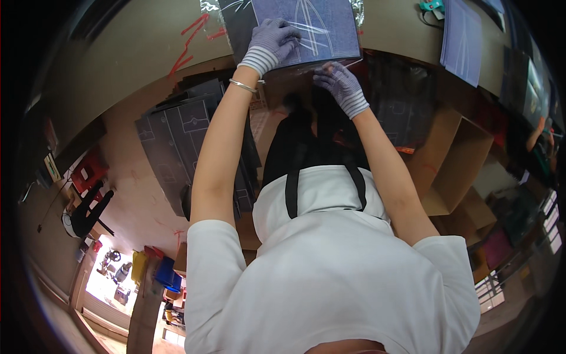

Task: The person repeatedly picks up dark gray rectangular items and inserts them into clear plastic bags. They then place a purple paper insert into each bag and seal it. The person stacks the packaged items on the table.

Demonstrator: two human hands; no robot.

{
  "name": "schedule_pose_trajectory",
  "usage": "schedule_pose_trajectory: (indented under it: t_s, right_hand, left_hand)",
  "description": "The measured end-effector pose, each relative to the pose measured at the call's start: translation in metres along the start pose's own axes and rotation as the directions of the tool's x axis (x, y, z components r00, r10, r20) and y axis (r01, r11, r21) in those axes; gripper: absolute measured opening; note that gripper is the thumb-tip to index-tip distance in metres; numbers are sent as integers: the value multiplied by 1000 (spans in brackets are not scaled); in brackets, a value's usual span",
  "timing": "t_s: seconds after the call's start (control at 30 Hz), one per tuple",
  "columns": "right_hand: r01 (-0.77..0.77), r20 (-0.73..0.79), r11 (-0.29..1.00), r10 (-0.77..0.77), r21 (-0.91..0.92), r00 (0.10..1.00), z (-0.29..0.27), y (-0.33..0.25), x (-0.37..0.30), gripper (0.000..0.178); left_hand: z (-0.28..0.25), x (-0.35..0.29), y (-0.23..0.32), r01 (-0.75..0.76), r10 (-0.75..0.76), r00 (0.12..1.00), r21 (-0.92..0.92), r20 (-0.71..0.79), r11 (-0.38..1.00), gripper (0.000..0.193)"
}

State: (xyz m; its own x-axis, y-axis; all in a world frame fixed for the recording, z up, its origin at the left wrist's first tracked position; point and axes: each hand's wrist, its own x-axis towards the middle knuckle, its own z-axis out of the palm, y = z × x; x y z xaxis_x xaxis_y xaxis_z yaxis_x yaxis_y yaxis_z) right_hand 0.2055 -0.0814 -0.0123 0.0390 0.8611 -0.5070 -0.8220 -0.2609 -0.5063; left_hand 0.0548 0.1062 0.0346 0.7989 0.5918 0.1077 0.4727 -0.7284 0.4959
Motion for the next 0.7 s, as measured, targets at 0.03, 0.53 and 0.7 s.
schedule_pose_trajectory:
  t_s: [0.03,0.53,0.7]
  right_hand:
    - [24,-30,1000,-24,3,999,4,-3,-3,21]
    - [-48,32,999,48,16,998,36,-46,32,34]
    - [105,-11,952,-112,-287,994,-14,-92,16,23]
  left_hand:
    - [-3,-2,-2,-37,37,999,-16,17,999,16]
    - [15,-54,57,285,-257,953,-770,162,571,26]
    - [-6,-64,15,257,-795,575,-965,193,-49,31]
